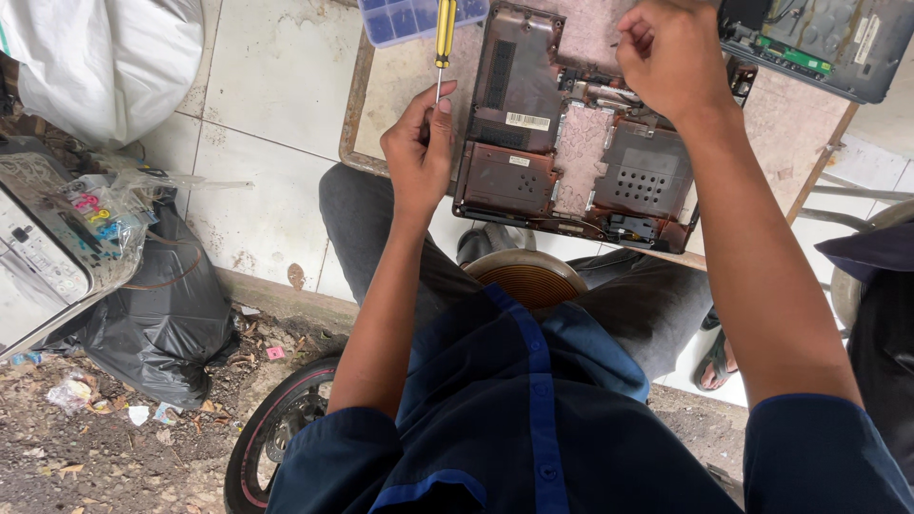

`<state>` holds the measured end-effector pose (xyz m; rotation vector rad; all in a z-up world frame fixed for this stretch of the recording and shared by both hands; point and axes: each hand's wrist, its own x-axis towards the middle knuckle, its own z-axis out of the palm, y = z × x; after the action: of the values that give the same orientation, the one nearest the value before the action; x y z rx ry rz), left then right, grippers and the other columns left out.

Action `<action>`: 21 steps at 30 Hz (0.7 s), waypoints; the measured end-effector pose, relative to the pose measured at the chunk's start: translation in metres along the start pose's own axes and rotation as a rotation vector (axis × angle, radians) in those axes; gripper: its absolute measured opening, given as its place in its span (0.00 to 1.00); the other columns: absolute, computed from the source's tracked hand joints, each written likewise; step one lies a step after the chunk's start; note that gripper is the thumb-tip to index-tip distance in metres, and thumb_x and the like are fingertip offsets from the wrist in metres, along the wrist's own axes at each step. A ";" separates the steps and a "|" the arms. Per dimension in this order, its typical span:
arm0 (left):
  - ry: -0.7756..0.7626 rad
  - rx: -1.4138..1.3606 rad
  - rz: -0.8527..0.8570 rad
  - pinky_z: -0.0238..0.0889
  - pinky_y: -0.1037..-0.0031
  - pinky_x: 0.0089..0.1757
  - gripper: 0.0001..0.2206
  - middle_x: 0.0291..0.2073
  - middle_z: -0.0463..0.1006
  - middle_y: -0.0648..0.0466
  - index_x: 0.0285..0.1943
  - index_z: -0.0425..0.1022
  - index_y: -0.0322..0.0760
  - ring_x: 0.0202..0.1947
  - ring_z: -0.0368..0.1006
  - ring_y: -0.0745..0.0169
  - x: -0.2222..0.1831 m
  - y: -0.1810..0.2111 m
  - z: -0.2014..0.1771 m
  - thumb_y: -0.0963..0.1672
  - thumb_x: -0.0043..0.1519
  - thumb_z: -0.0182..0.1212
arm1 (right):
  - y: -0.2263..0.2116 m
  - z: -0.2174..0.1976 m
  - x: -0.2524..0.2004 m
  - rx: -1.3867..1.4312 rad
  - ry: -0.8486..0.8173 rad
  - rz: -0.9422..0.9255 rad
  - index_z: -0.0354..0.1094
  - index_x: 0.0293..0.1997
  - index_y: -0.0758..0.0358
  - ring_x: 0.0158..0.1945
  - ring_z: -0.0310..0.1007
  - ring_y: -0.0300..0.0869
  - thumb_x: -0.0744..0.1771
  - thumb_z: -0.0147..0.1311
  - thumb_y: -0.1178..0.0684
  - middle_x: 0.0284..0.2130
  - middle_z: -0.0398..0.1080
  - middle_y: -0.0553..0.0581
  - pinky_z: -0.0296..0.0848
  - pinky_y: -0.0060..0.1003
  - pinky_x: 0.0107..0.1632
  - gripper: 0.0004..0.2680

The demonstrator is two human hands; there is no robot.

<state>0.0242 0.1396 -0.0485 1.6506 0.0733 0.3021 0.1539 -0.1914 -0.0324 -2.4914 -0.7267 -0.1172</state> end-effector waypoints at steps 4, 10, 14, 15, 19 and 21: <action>-0.005 -0.023 0.024 0.59 0.76 0.29 0.15 0.21 0.66 0.62 0.63 0.80 0.38 0.22 0.61 0.76 -0.001 -0.006 0.000 0.49 0.76 0.53 | -0.018 -0.012 -0.011 0.087 0.046 0.040 0.80 0.51 0.76 0.38 0.79 0.45 0.72 0.60 0.72 0.37 0.79 0.63 0.81 0.36 0.45 0.05; -0.018 0.028 0.081 0.53 0.76 0.28 0.16 0.19 0.63 0.63 0.63 0.80 0.37 0.21 0.56 0.76 -0.001 -0.011 0.003 0.49 0.76 0.54 | -0.014 -0.013 -0.026 0.047 -0.068 0.046 0.80 0.48 0.71 0.35 0.79 0.43 0.73 0.64 0.69 0.36 0.80 0.60 0.80 0.41 0.51 0.03; -0.005 0.006 0.023 0.56 0.78 0.28 0.16 0.19 0.65 0.61 0.63 0.80 0.37 0.21 0.59 0.75 -0.004 -0.010 0.001 0.50 0.76 0.54 | -0.009 -0.009 -0.031 0.049 -0.004 0.040 0.79 0.49 0.72 0.37 0.79 0.45 0.72 0.63 0.69 0.36 0.80 0.60 0.78 0.42 0.52 0.03; -0.010 0.002 0.027 0.57 0.77 0.28 0.16 0.19 0.65 0.61 0.63 0.80 0.37 0.21 0.59 0.75 -0.004 -0.011 0.003 0.50 0.76 0.54 | -0.011 -0.013 -0.032 0.071 0.010 0.054 0.80 0.48 0.74 0.37 0.80 0.44 0.71 0.63 0.71 0.36 0.81 0.62 0.82 0.38 0.46 0.04; 0.012 0.028 0.015 0.58 0.78 0.29 0.16 0.20 0.68 0.59 0.62 0.81 0.38 0.22 0.61 0.75 -0.002 -0.012 0.003 0.50 0.75 0.54 | -0.014 -0.024 -0.041 0.130 0.049 0.078 0.81 0.48 0.74 0.36 0.79 0.42 0.71 0.66 0.71 0.37 0.81 0.61 0.82 0.34 0.42 0.04; 0.053 -0.088 0.012 0.58 0.78 0.31 0.13 0.23 0.66 0.59 0.61 0.82 0.37 0.25 0.61 0.73 0.000 -0.016 0.003 0.46 0.76 0.55 | -0.020 -0.034 -0.051 0.110 0.134 -0.003 0.80 0.50 0.74 0.37 0.79 0.44 0.73 0.66 0.72 0.38 0.80 0.62 0.81 0.37 0.43 0.04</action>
<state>0.0269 0.1381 -0.0648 1.5561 0.0889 0.3534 0.1028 -0.2192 -0.0052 -2.3523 -0.6630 -0.2361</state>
